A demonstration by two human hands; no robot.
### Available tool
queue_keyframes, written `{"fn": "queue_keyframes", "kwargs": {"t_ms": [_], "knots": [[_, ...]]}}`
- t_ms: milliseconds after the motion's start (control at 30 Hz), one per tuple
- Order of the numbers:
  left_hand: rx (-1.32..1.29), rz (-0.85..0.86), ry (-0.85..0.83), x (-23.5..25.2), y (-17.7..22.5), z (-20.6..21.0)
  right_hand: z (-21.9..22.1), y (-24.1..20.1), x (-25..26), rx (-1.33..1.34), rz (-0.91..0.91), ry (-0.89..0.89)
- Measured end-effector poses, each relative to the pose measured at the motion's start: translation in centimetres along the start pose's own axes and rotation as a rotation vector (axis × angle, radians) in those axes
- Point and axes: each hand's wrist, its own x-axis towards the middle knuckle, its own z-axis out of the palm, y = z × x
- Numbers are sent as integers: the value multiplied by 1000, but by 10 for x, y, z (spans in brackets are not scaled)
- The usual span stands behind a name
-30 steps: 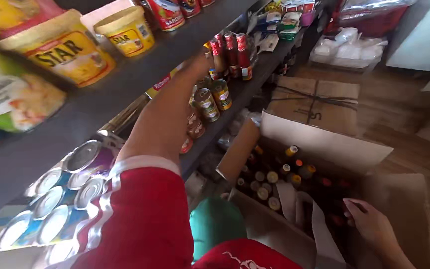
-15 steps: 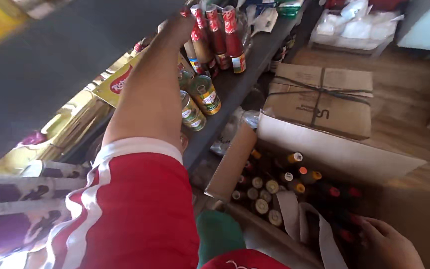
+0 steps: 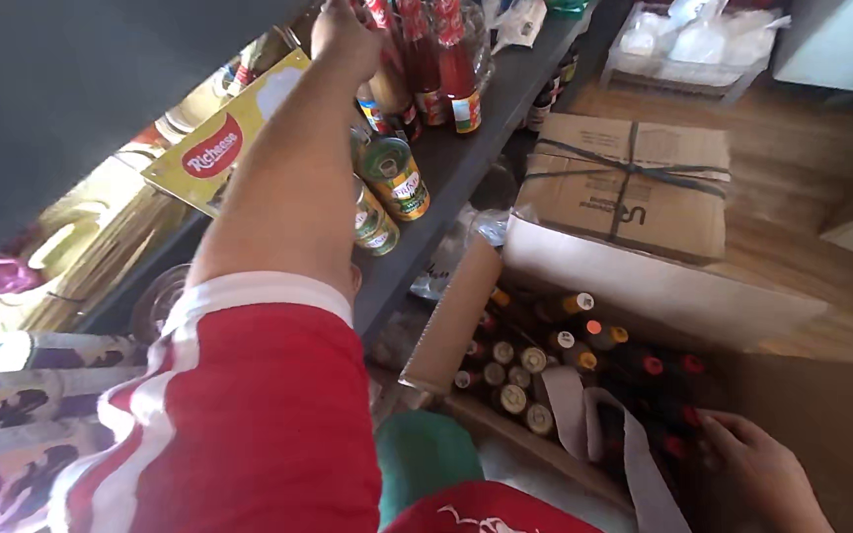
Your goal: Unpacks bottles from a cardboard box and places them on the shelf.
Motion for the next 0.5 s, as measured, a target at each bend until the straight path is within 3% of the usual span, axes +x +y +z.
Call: {"fn": "queue_keyframes", "kwargs": {"t_ms": [200,500], "knots": [[53,49,7,-23,-3,4,3,-5,-6,-3,3,21],[159,127,-77,-93,76,-44,5,-12,-14,29,-90,20]]}}
